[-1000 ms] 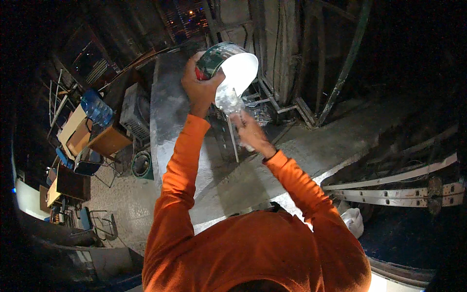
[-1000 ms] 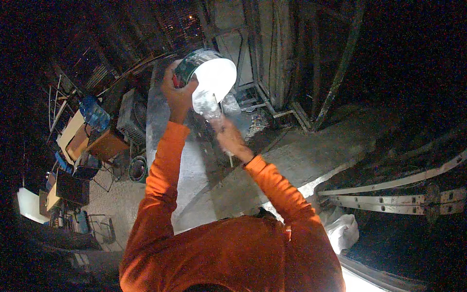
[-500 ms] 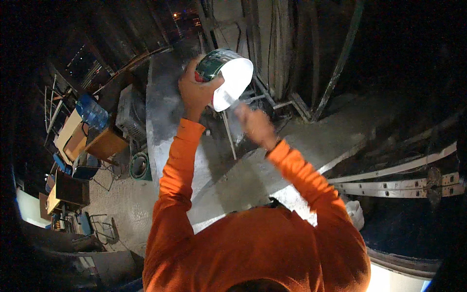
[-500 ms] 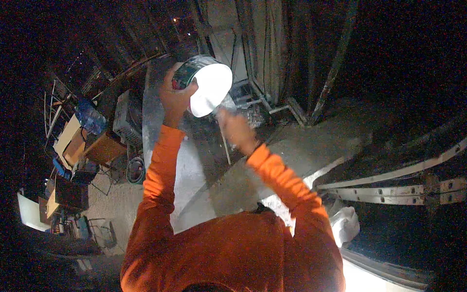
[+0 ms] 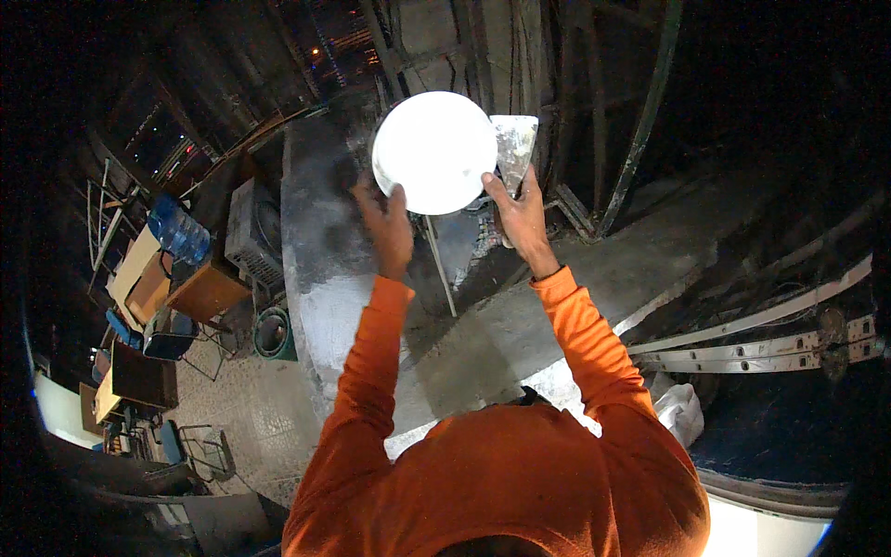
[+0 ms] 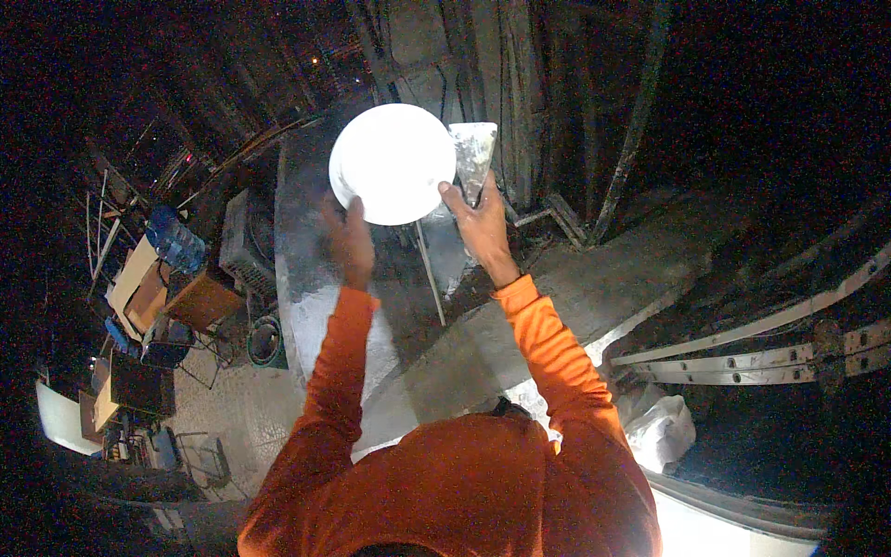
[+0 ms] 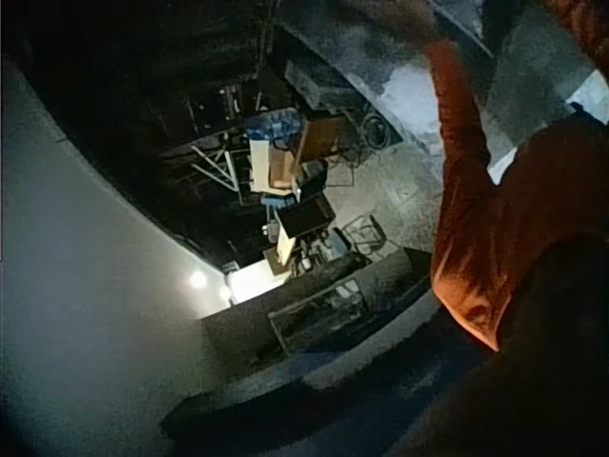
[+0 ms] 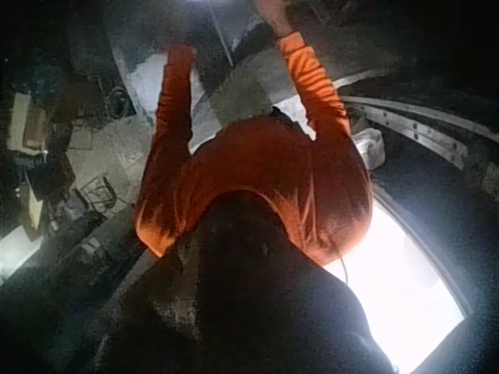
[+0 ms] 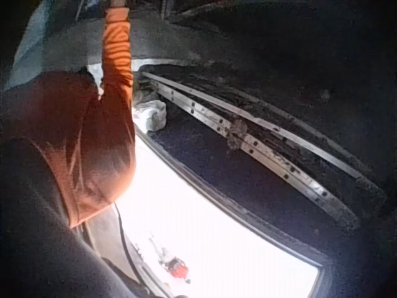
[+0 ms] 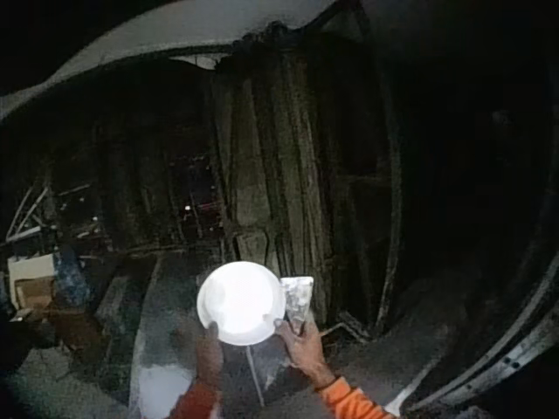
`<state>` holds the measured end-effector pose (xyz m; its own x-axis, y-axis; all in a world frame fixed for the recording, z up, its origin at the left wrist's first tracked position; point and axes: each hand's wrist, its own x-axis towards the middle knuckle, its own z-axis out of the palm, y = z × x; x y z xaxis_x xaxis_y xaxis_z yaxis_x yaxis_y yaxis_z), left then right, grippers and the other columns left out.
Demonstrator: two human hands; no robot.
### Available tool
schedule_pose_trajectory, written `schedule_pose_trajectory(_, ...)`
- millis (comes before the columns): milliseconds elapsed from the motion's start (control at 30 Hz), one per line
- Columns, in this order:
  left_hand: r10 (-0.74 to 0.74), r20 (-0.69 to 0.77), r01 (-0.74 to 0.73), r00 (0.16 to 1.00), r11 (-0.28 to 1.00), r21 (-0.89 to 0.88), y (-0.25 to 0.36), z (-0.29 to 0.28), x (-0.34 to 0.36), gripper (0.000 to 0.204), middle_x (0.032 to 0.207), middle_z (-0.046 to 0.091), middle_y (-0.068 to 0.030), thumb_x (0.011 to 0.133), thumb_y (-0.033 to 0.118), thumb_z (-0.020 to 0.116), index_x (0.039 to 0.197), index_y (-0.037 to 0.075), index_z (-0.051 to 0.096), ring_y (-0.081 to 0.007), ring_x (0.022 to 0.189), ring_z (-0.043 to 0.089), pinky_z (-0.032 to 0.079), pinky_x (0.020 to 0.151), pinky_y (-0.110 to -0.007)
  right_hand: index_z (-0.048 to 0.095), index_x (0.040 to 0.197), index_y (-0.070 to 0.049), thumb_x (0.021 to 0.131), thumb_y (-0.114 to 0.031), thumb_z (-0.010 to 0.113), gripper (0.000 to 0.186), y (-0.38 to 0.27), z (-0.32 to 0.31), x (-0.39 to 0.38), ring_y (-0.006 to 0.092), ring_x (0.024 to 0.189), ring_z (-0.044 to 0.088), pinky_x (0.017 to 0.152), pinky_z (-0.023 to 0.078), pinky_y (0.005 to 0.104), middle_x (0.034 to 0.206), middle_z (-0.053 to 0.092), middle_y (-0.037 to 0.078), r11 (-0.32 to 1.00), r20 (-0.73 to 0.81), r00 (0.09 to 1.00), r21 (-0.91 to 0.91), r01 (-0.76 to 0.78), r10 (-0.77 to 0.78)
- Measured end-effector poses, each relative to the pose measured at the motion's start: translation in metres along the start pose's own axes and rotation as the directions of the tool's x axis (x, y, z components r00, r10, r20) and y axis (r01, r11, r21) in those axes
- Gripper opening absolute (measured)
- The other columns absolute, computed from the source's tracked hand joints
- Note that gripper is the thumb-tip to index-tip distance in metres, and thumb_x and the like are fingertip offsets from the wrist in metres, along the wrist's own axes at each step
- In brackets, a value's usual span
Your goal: The person opens a red paint bucket and uses a metal scraper to mix the white paint inside. They scrape the sides and bottom of the bucket repeatedly to blend the contents. The person then carries the bucket and scraper into a darker area and continues mixing.
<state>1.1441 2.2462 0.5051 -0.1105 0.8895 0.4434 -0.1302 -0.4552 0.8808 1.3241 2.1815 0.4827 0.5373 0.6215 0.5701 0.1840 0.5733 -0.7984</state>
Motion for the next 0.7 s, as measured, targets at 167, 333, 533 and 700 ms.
schedule_pose_trajectory(167,0.194,0.228,-0.156,0.954,0.972,-0.174,-0.064,-0.029,0.001,0.069,0.14,0.047,-0.0165,0.089,0.007,0.071,0.146,-0.002,0.035,-0.0225,0.126,0.05,0.039,0.109,-0.038,0.061,0.124,0.002,0.095,-0.016,0.069,0.034,-0.012,-0.003,0.008,0.0188,0.088,0.068,0.081,0.054,0.0354,0.1,0.074,0.012,0.971,-0.014,0.999,-0.237,0.03,-0.034)
schedule_pose_trajectory(333,0.12,0.207,-0.083,0.971,0.98,-0.179,-0.011,-0.016,0.004,0.056,0.132,0.055,-0.0162,0.09,0.014,0.072,0.138,-0.001,0.049,-0.0214,0.12,0.053,0.042,0.106,-0.038,0.062,0.119,0.002,0.096,-0.02,0.069,0.033,-0.025,-0.023,0.015,0.0291,0.089,0.071,0.08,0.054,0.0388,0.098,0.073,0.019,0.885,0.06,0.996,-0.456,0.092,-0.072)
schedule_pose_trajectory(533,0.047,0.092,-0.042,0.995,0.997,-0.058,0.016,-0.023,0.009,0.05,0.114,0.063,-0.0092,0.089,0.023,0.076,0.128,-0.002,0.056,-0.0183,0.104,0.058,0.047,0.094,-0.033,0.062,0.122,0.001,0.091,-0.024,0.078,0.043,-0.048,-0.024,0.021,0.012,0.079,0.06,0.076,0.051,0.029,0.093,0.069,0.004,0.938,-0.066,0.993,-0.339,0.073,-0.101)
schedule_pose_trajectory(700,0.08,0.147,-0.085,0.986,0.996,0.029,0.01,-0.019,0.003,0.052,0.113,0.063,-0.0098,0.087,0.026,0.078,0.125,-0.002,0.057,-0.0173,0.102,0.058,0.047,0.092,-0.032,0.065,0.107,-0.003,0.074,-0.032,0.091,0.051,-0.044,-0.011,0.024,0.0113,0.06,0.058,0.058,0.049,0.0304,0.069,0.062,0.004,0.875,0.123,0.987,-0.461,0.149,-0.103)
